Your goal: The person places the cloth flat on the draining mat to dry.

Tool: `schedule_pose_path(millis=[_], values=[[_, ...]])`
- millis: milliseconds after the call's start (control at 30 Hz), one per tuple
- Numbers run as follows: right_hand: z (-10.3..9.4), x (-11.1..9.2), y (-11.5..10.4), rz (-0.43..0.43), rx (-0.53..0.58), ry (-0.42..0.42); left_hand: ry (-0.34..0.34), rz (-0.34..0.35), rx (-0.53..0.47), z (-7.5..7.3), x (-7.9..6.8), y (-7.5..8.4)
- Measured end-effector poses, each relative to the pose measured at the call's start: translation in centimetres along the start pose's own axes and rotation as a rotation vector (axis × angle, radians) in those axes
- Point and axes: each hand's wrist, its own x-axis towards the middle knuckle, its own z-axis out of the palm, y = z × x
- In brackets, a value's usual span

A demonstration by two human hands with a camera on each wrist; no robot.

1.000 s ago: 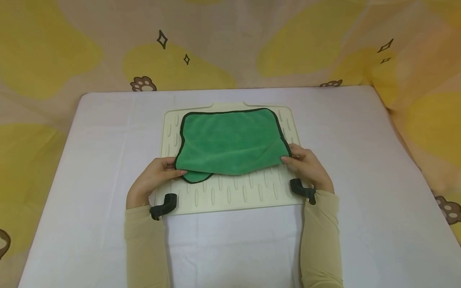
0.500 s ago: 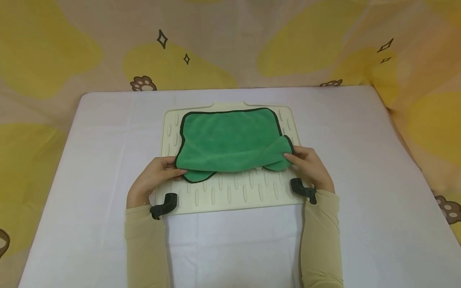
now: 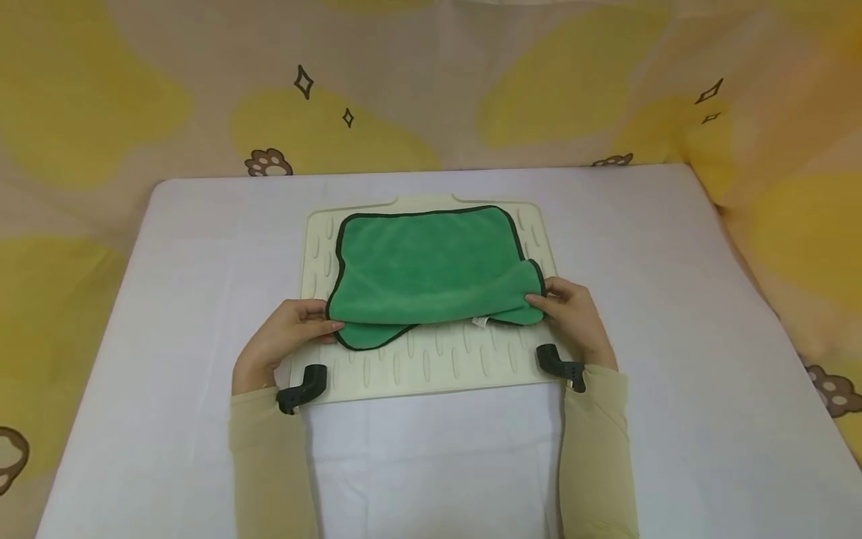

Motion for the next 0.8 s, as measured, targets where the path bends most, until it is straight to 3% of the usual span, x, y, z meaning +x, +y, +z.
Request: schedule_pose_path(millis=[133, 300, 600, 800], values=[[0.5, -0.9, 0.1, -0.005, 0.014, 0.039, -0.006, 0.011, 0.008, 0.0, -0.1, 0.1], [0.5, -1.7, 0.1, -0.016, -0.083, 0.078, -0.024, 0.011, -0.005, 0.2, -0.2, 0.3], [0.3, -3.2, 0.1, 0.065, -0.154, 0.018, -0.094, -0.055, -0.006, 0.0, -1.3, -0.3], [-0.4, -4.0, -0.2, 0.126, -0.241, -0.071, -0.137, -0.048, -0.053, 0.1, -1.8, -0.4]])
